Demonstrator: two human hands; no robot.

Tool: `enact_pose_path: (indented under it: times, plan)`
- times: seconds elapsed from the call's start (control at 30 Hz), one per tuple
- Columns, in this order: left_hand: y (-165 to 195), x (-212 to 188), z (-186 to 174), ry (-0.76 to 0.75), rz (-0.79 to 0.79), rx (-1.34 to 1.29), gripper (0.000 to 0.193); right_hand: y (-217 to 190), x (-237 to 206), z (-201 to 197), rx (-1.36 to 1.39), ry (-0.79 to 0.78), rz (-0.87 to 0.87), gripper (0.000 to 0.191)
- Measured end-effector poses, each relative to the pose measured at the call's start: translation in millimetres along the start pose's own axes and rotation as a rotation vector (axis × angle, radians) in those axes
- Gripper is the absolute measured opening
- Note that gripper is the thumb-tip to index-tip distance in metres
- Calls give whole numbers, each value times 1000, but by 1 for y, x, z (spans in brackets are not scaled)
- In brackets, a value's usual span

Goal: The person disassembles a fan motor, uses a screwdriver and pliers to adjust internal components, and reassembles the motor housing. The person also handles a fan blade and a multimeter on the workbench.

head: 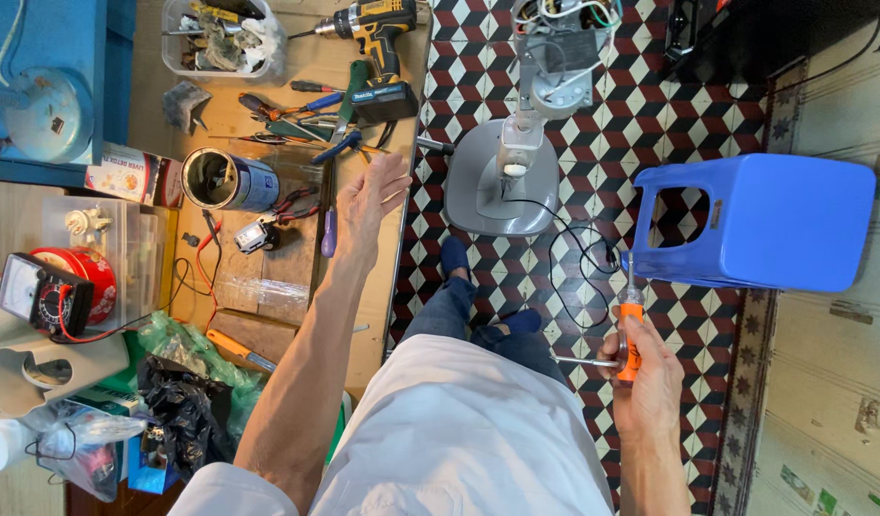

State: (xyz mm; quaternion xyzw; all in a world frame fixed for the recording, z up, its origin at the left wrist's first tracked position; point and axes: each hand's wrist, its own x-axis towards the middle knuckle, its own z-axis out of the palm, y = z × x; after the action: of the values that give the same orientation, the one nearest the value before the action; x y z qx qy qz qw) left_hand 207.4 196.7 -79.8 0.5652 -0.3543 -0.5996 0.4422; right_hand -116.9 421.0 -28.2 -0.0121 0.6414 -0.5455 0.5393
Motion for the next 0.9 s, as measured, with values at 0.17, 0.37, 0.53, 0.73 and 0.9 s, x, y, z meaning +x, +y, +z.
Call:
enact_pose_path:
  times: [0.17, 0.37, 0.53, 0.73, 0.9]
  plan:
    - [-16, -13, 6, 27, -18, 17, 58, -2, 5, -27, 53, 56, 19, 32]
    - [-23, -25, 34, 60, 48, 49, 50, -12, 5, -62, 80, 128, -3, 30]
    - [13, -18, 82, -7, 174, 7, 54, -18, -1, -78, 91, 135, -16, 31]
    - [110, 26, 144, -26, 267, 158, 76, -13, 7, -83, 63, 149, -3, 31]
    - [161, 75, 190, -79, 239, 318, 99, -2, 29, -87, 52, 153, 69, 32]
